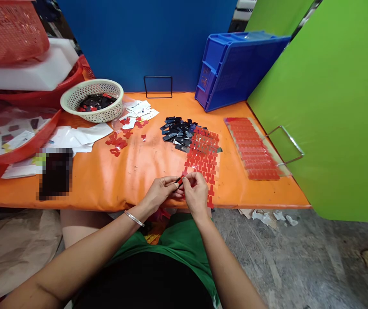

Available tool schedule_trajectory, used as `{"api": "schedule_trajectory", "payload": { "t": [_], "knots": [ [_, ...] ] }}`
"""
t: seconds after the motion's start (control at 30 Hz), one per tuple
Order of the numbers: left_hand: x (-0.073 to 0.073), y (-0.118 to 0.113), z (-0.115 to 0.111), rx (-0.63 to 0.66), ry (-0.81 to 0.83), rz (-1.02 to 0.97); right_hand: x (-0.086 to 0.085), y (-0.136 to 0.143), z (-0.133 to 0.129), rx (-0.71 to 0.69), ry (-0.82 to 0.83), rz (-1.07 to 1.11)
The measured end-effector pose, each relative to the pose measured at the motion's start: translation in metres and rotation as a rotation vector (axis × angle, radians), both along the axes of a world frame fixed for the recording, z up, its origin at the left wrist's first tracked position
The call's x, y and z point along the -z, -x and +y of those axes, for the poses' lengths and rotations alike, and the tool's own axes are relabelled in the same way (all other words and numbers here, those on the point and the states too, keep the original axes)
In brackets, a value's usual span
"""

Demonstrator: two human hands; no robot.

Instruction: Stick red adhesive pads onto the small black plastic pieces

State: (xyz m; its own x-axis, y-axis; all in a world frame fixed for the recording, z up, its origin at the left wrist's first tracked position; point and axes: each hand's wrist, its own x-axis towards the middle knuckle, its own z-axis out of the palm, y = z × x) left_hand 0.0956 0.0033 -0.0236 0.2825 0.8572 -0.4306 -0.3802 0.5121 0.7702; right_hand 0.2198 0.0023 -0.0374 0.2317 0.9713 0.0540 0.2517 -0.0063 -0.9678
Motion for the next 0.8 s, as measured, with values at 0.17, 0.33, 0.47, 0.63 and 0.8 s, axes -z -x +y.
{"api": "schedule_trajectory", "payload": {
  "t": [0.17,0.33,0.47,0.63,0.8],
  "knots": [
    [-0.004,0.002,-0.001,0.004,0.008,0.030,-0.004,-0.006,0.003,-0.030,0.091,0.249],
    [-0.006,0.001,-0.002,0.031,-0.019,0.053,-0.002,-0.012,0.004,-0.191,0.228,0.270],
    [-0.005,0.000,-0.002,0.068,-0.016,0.060,0.000,-0.012,0.004,-0.139,0.253,0.256],
    [-0.006,0.003,-0.002,0.056,-0.056,0.142,0.002,-0.015,-0.001,-0.194,0.177,0.233],
    [-0.012,0.045,0.008,-0.101,-0.622,0.775,0.003,-0.007,-0.014,-0.265,-0.152,-0.189]
  ]
}}
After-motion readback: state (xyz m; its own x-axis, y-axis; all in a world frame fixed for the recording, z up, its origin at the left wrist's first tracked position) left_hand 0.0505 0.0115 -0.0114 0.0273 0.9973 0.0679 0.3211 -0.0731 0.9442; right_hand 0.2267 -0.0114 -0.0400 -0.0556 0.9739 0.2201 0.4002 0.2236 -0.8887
